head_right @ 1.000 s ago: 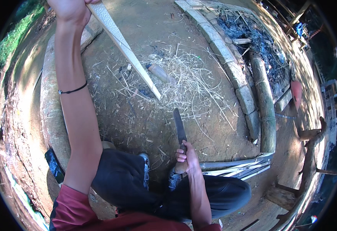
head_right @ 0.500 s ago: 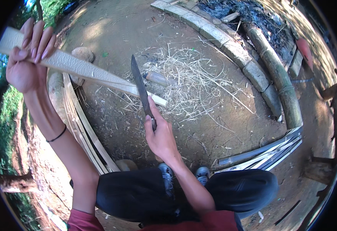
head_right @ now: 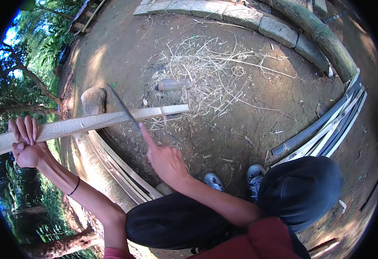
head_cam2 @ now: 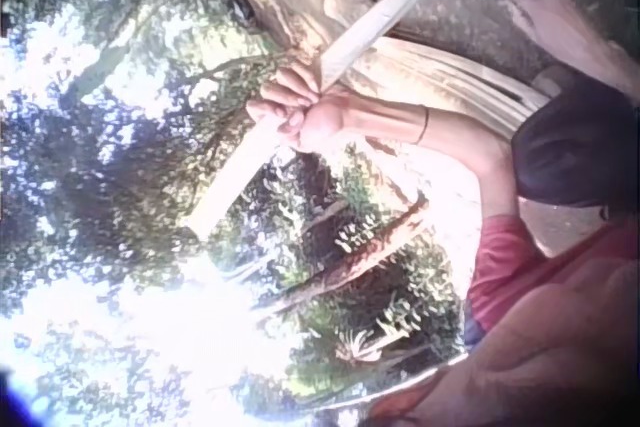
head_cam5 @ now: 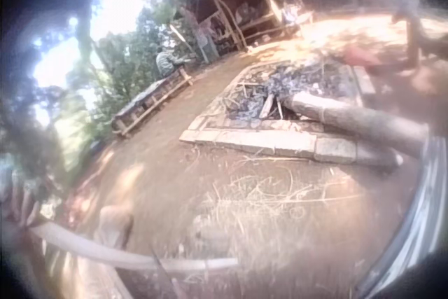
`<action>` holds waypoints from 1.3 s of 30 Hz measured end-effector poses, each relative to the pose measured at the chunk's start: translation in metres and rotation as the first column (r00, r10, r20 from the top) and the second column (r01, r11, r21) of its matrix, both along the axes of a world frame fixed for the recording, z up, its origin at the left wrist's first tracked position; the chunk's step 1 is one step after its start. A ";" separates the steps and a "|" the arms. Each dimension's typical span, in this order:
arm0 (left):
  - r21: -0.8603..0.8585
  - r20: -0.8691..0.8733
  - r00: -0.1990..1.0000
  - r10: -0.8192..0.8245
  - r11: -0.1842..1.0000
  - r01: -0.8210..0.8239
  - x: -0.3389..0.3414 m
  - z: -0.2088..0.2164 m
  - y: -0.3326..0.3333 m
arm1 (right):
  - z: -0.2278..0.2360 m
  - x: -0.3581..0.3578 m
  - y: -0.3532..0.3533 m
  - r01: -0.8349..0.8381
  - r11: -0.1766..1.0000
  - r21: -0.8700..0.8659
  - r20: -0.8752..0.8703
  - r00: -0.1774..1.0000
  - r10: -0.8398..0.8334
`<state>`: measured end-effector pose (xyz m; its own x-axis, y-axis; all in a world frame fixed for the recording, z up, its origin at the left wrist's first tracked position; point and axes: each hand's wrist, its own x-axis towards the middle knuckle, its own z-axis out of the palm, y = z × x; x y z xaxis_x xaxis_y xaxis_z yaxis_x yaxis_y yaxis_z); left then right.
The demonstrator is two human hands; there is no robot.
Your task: The person scrapes a long piece of bamboo with a machete. They repeatedly pull the blade along the surface of the wood to remove layers and smooth it.
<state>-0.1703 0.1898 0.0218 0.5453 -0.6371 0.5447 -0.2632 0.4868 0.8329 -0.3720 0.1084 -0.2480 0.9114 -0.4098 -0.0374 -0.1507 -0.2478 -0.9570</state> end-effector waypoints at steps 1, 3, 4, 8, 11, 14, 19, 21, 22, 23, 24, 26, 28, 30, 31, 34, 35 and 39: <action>0.009 0.000 1.000 0.015 1.000 -0.015 -0.003 0.000 -0.004 | -0.017 0.001 0.000 0.005 1.000 0.020 -0.088 0.996 -0.003; 0.008 0.008 0.999 0.044 0.999 -0.044 -0.010 0.001 -0.014 | -0.048 0.006 -0.012 0.059 0.995 0.074 -0.179 0.983 -0.045; -0.001 0.008 0.999 0.031 1.000 -0.031 -0.012 0.003 -0.016 | -0.057 0.004 -0.014 0.080 0.991 0.107 -0.129 0.989 -0.066; -0.003 -0.006 0.999 0.038 0.999 -0.038 -0.012 -0.001 -0.010 | -0.022 -0.006 -0.019 0.112 0.970 0.215 0.046 0.991 -0.125; 0.005 -0.016 1.000 -0.008 1.000 0.008 -0.006 0.002 -0.013 | -0.010 -0.004 -0.011 0.155 0.984 0.091 0.231 0.958 -0.172; 0.006 0.015 1.000 0.025 1.000 -0.025 -0.006 0.002 -0.013 | -0.057 0.001 -0.008 0.152 0.981 0.121 -0.032 0.988 -0.149; -0.004 -0.001 1.000 0.026 1.000 -0.026 -0.007 0.000 -0.011 | -0.043 -0.001 -0.013 0.178 0.957 0.229 0.093 0.975 -0.204; 0.012 -0.018 0.999 0.033 0.999 -0.033 -0.001 0.002 -0.006 | -0.025 -0.001 -0.005 0.140 0.972 0.190 0.092 0.983 -0.160; 0.018 -0.021 0.999 0.038 0.999 -0.037 0.002 0.002 -0.004 | -0.023 -0.001 -0.001 0.118 0.978 0.169 0.097 0.986 -0.136; 0.001 -0.014 0.998 0.062 0.998 -0.062 0.003 0.002 -0.004 | -0.031 -0.001 0.004 0.152 0.976 0.153 0.099 0.981 -0.169; -0.006 -0.019 0.997 0.072 0.997 -0.072 0.003 0.003 -0.006 | -0.045 0.001 0.008 0.171 0.974 0.149 0.113 0.975 -0.189; -0.029 -0.026 0.994 0.103 0.994 -0.104 0.002 0.001 -0.006 | -0.063 0.006 0.011 0.198 0.971 0.135 0.146 0.965 -0.217; -0.051 -0.032 0.993 0.114 0.992 -0.116 0.004 0.001 -0.006 | -0.060 0.005 0.013 0.166 0.972 0.169 0.074 0.981 -0.180; -0.045 -0.026 0.989 0.146 0.988 -0.147 0.006 0.001 0.000 | -0.024 0.000 0.006 0.144 0.956 0.255 0.036 0.987 -0.158; -0.029 -0.042 0.983 0.179 0.983 -0.180 0.005 0.001 -0.001 | -0.014 -0.003 0.004 0.127 0.958 0.257 0.063 0.987 -0.147; -0.051 -0.022 0.986 0.167 0.984 -0.168 0.000 0.001 -0.005 | 0.009 -0.010 0.004 0.081 0.972 0.221 0.171 0.978 -0.120; -0.050 -0.029 0.982 0.188 0.981 -0.189 0.000 0.003 -0.005 | 0.015 -0.011 0.007 0.069 0.980 0.184 0.226 0.968 -0.110; -0.060 -0.032 0.971 0.237 0.969 -0.239 -0.008 0.002 -0.011 | -0.001 -0.015 0.013 0.083 0.991 0.105 0.092 0.991 -0.092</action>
